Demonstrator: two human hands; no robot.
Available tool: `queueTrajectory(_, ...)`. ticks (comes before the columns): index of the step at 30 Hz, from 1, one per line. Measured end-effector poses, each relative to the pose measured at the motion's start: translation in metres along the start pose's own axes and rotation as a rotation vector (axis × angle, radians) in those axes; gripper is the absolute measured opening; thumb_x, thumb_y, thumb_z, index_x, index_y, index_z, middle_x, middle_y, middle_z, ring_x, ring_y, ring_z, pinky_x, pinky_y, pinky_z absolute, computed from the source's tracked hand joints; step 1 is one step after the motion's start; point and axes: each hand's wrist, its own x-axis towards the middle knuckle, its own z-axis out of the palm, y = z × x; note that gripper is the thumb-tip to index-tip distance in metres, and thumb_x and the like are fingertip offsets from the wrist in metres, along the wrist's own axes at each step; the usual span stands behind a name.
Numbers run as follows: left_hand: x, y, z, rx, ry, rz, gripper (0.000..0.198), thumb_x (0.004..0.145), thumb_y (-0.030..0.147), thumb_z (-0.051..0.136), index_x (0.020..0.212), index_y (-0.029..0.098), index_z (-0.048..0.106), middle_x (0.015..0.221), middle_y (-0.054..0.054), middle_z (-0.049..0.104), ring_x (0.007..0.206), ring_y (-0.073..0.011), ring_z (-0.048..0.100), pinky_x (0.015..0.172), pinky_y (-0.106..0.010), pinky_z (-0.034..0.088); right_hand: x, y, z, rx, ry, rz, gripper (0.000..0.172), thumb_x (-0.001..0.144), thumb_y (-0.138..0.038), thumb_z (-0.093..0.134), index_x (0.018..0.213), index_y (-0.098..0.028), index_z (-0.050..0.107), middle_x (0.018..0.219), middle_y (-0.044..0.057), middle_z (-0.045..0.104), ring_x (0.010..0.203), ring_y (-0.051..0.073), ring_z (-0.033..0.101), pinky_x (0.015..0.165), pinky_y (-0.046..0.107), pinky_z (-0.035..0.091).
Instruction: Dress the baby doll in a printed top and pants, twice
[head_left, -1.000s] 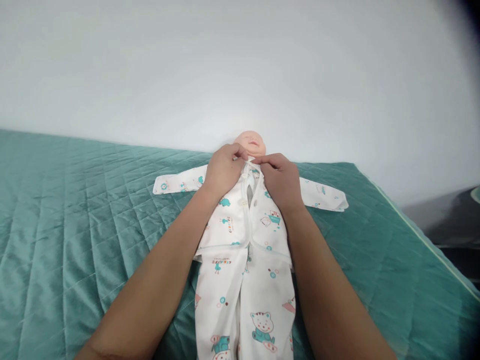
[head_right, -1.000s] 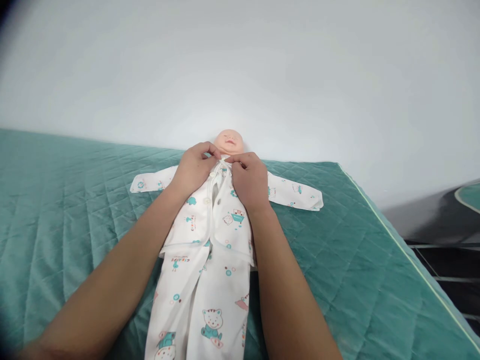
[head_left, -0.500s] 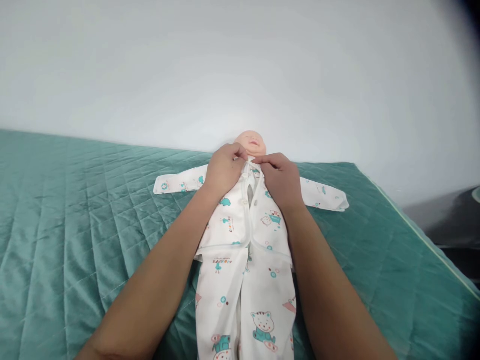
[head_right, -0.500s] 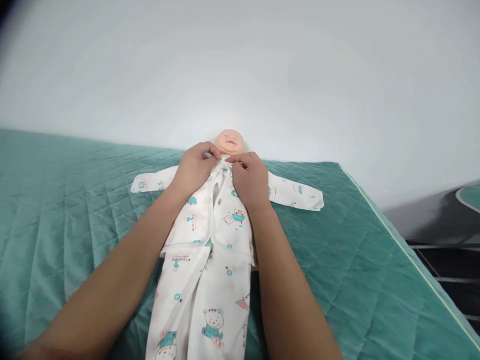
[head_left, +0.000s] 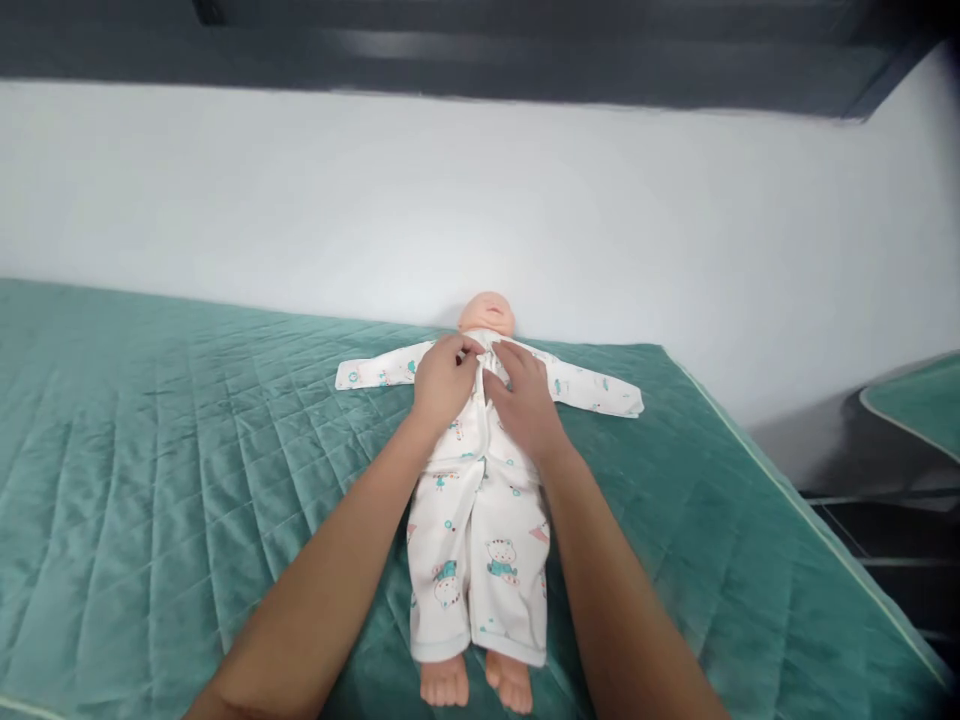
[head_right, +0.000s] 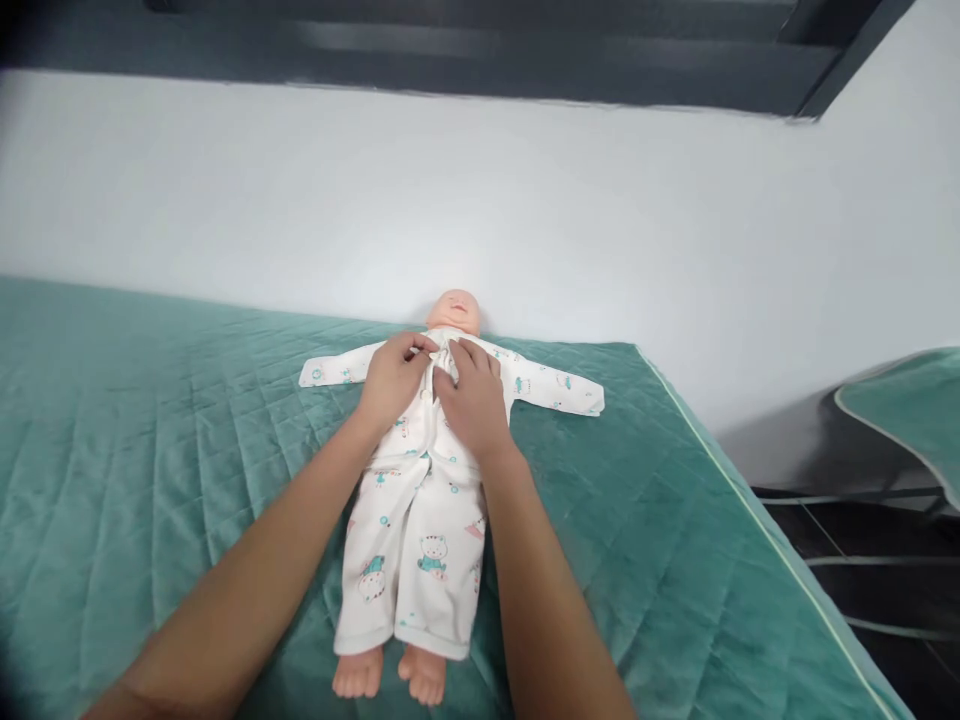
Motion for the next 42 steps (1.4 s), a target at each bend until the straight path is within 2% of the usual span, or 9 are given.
queueTrajectory(5, -0.021, 0.003, -0.001, -0.046, 0.02, 0.017, 0.017, 0.091, 0.021, 0.055, 0.096, 0.019, 0.071, 0.102, -0.006, 0.072, 0.091, -0.0177, 0.065, 0.087, -0.031, 0.049, -0.035, -0.012, -0.001, -0.032, 0.014, 0.023, 0.053, 0.092, -0.034, 0.052, 0.143, -0.021, 0.054, 0.157, 0.015, 0.046, 0.147, 0.031, 0.039, 0.121, 0.055, 0.031)
queueTrajectory(9, -0.021, -0.001, -0.001, -0.064, -0.002, 0.0, 0.017, 0.091, 0.026, 0.06, 0.103, 0.019, 0.071, 0.099, -0.005, 0.07, 0.084, -0.0163, 0.063, 0.083, -0.03, 0.049, -0.046, -0.011, -0.002, 0.047, 0.077, 0.01, 0.046, 0.09, -0.035, 0.055, 0.135, -0.025, 0.055, 0.153, 0.013, 0.049, 0.145, 0.029, 0.042, 0.121, 0.054, 0.032)
queueTrajectory(18, -0.01, -0.001, -0.005, -0.093, -0.109, -0.062, 0.008, 0.087, 0.02, 0.064, 0.093, 0.02, 0.068, 0.096, -0.003, 0.071, 0.083, -0.0159, 0.063, 0.079, -0.03, 0.05, -0.026, -0.008, -0.002, 0.11, 0.143, 0.003, 0.023, 0.085, -0.03, 0.06, 0.108, -0.027, 0.057, 0.126, 0.009, 0.061, 0.128, 0.026, 0.053, 0.114, 0.05, 0.037)
queueTrajectory(21, -0.008, 0.0, -0.006, -0.118, -0.117, -0.107, 0.007, 0.084, 0.019, 0.066, 0.091, 0.02, 0.066, 0.093, -0.002, 0.071, 0.08, -0.0153, 0.062, 0.076, -0.029, 0.049, -0.023, -0.009, -0.003, 0.135, 0.129, 0.031, 0.019, 0.085, -0.028, 0.06, 0.104, -0.027, 0.059, 0.126, 0.009, 0.061, 0.127, 0.026, 0.053, 0.114, 0.051, 0.036)
queueTrajectory(28, -0.01, 0.0, -0.007, -0.182, -0.111, -0.135, 0.003, 0.083, 0.02, 0.067, 0.086, 0.02, 0.066, 0.085, -0.001, 0.071, 0.078, -0.0146, 0.063, 0.074, -0.028, 0.049, -0.026, -0.006, -0.002, 0.225, 0.116, 0.093, 0.021, 0.087, -0.032, 0.065, 0.108, -0.03, 0.067, 0.137, 0.006, 0.058, 0.135, 0.025, 0.05, 0.119, 0.052, 0.033)
queueTrajectory(33, -0.009, 0.003, -0.007, -0.228, -0.054, -0.145, 0.003, 0.082, 0.021, 0.067, 0.083, 0.018, 0.069, 0.084, -0.001, 0.072, 0.078, -0.0141, 0.062, 0.078, -0.028, 0.048, -0.024, 0.002, -0.007, 0.345, 0.04, 0.116, 0.029, 0.088, -0.036, 0.067, 0.116, -0.033, 0.071, 0.145, 0.004, 0.055, 0.143, 0.024, 0.044, 0.123, 0.05, 0.03)
queueTrajectory(38, -0.006, 0.007, -0.007, -0.306, -0.075, -0.146, 0.007, 0.08, 0.025, 0.07, 0.079, 0.018, 0.071, 0.081, -0.002, 0.073, 0.077, -0.015, 0.063, 0.077, -0.028, 0.048, -0.022, 0.01, -0.011, 0.412, -0.035, 0.055, 0.038, 0.088, -0.035, 0.069, 0.125, -0.037, 0.069, 0.15, 0.002, 0.051, 0.147, 0.025, 0.039, 0.126, 0.049, 0.024)
queueTrajectory(42, -0.005, 0.008, -0.002, -0.365, -0.061, -0.139, 0.008, 0.079, 0.025, 0.07, 0.079, 0.018, 0.072, 0.08, -0.002, 0.072, 0.075, -0.0143, 0.063, 0.075, -0.028, 0.047, -0.023, 0.012, -0.012, 0.461, -0.033, -0.008, 0.037, 0.09, -0.034, 0.068, 0.127, -0.039, 0.068, 0.149, 0.0, 0.053, 0.147, 0.023, 0.04, 0.127, 0.047, 0.026)
